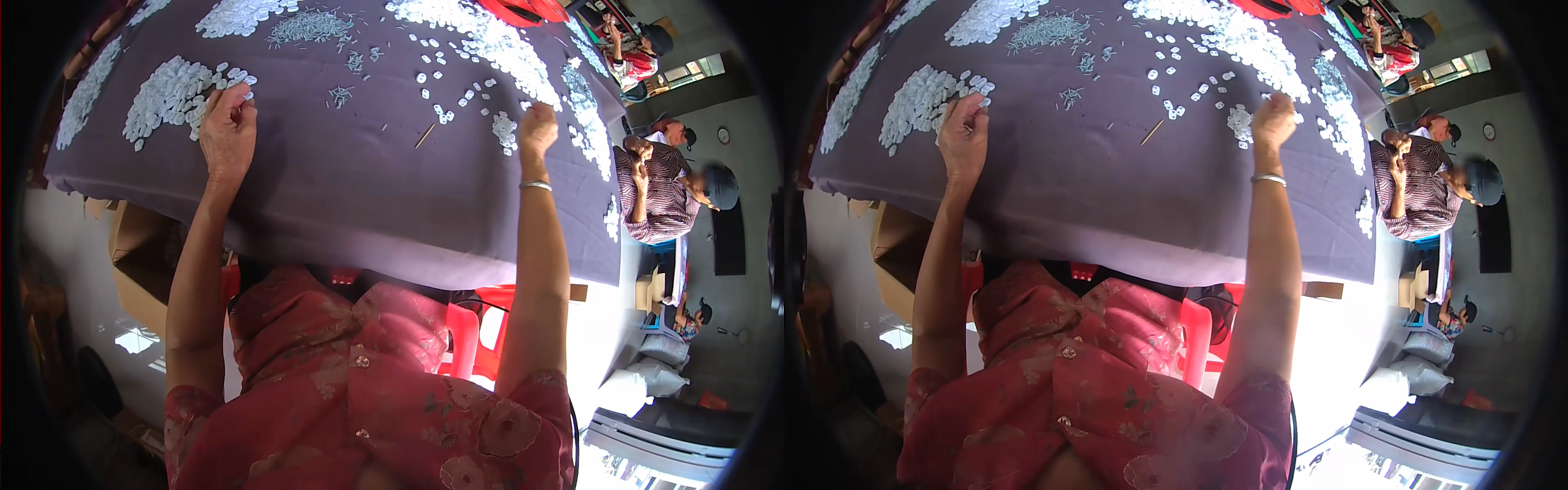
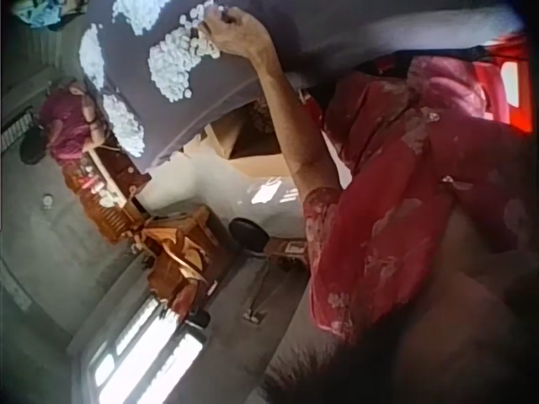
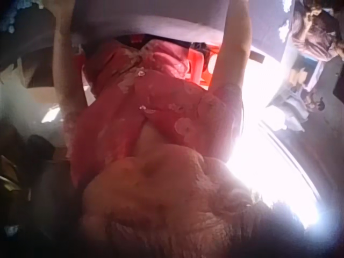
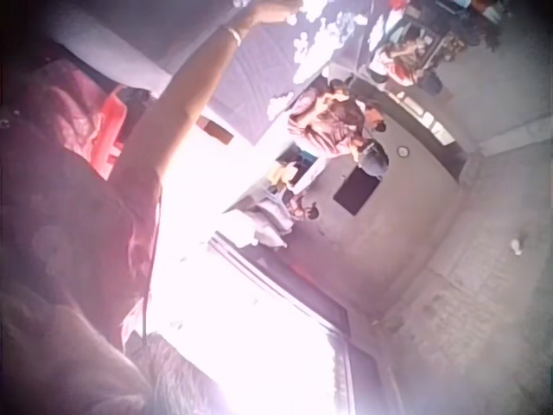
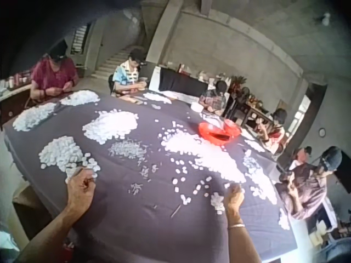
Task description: The person assembles plastic components by hand, inserting pins into the pieces and placing the assembled units onto the table.
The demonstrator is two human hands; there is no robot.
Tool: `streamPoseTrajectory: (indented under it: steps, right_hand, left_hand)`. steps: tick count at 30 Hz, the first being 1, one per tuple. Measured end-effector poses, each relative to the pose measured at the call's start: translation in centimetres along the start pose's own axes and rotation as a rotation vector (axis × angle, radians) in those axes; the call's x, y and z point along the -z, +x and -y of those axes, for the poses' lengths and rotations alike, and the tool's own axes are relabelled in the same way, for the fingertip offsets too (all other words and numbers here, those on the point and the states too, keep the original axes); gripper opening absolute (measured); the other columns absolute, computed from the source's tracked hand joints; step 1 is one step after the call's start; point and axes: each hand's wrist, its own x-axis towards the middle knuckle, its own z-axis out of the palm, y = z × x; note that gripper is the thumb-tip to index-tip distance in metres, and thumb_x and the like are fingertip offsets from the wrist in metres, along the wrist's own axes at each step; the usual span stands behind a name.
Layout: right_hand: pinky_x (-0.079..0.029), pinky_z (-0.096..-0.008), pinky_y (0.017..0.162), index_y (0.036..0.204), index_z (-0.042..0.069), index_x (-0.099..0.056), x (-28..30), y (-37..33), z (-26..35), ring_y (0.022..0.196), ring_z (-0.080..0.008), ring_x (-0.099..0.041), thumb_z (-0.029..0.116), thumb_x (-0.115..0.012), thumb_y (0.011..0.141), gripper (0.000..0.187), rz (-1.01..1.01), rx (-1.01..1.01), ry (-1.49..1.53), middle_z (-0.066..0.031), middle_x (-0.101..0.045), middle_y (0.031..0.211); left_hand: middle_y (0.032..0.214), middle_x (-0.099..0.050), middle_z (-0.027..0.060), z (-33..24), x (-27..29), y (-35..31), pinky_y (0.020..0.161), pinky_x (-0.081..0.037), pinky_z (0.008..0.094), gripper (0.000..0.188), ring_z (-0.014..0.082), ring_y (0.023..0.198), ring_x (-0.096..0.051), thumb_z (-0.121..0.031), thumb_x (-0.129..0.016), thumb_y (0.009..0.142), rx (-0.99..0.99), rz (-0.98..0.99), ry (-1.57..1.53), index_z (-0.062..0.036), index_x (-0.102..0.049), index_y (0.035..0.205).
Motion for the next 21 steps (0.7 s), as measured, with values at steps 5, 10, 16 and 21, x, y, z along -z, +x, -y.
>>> streamPoseTrajectory:
  steps: [5,10,16,21]
  right_hand:
    - [-0.048,-0.0395,0.082,0.093,0.011,-0.066,0.6,3.3,-4.9,0.092,-0.0296,-0.063,0.024,-0.062,0.079,0.019,0.177,-0.159,-0.138,-0.0118,-0.067,0.094]
    - [-0.047,-0.0411,0.088,0.102,0.007,-0.064,-0.1,4.7,-4.5,0.101,-0.0335,-0.060,0.042,-0.058,0.082,0.041,0.452,-0.139,-0.249,-0.0190,-0.064,0.105]
    - [-0.045,-0.0443,0.091,0.114,0.006,-0.057,-2.6,5.6,-1.4,0.105,-0.0387,-0.058,0.056,-0.044,0.087,0.057,0.567,-0.042,-0.422,-0.0248,-0.055,0.120]
    - [-0.046,-0.0452,0.089,0.111,0.012,-0.058,-4.0,4.9,2.9,0.104,-0.0363,-0.058,0.040,-0.042,0.091,0.038,0.658,0.261,-0.277,-0.0163,-0.063,0.108]
  left_hand:
    - [0.083,-0.056,0.0012,-0.4,-0.3,-0.4,0.061,-0.043,0.0216,0.021,0.0085,0.068,-0.052,0.003,-0.061,0.081,0.002,0.016,-0.083,-0.0042,-0.063,0.100]
    - [0.078,-0.054,0.0032,-0.5,-0.1,-0.4,0.058,-0.046,0.0232,0.022,0.0105,0.063,-0.054,0.005,-0.062,0.079,0.024,-0.001,-0.116,-0.0055,-0.063,0.099]
    - [0.078,-0.054,0.0034,-1.0,-0.4,-0.1,0.058,-0.046,0.0233,0.022,0.0105,0.064,-0.054,0.005,-0.062,0.079,0.024,0.005,-0.115,-0.0046,-0.063,0.099]
    - [0.078,-0.054,0.0041,-0.9,0.0,-0.3,0.058,-0.046,0.0238,0.023,0.0112,0.065,-0.055,0.005,-0.062,0.079,0.035,0.006,-0.084,-0.0046,-0.063,0.100]
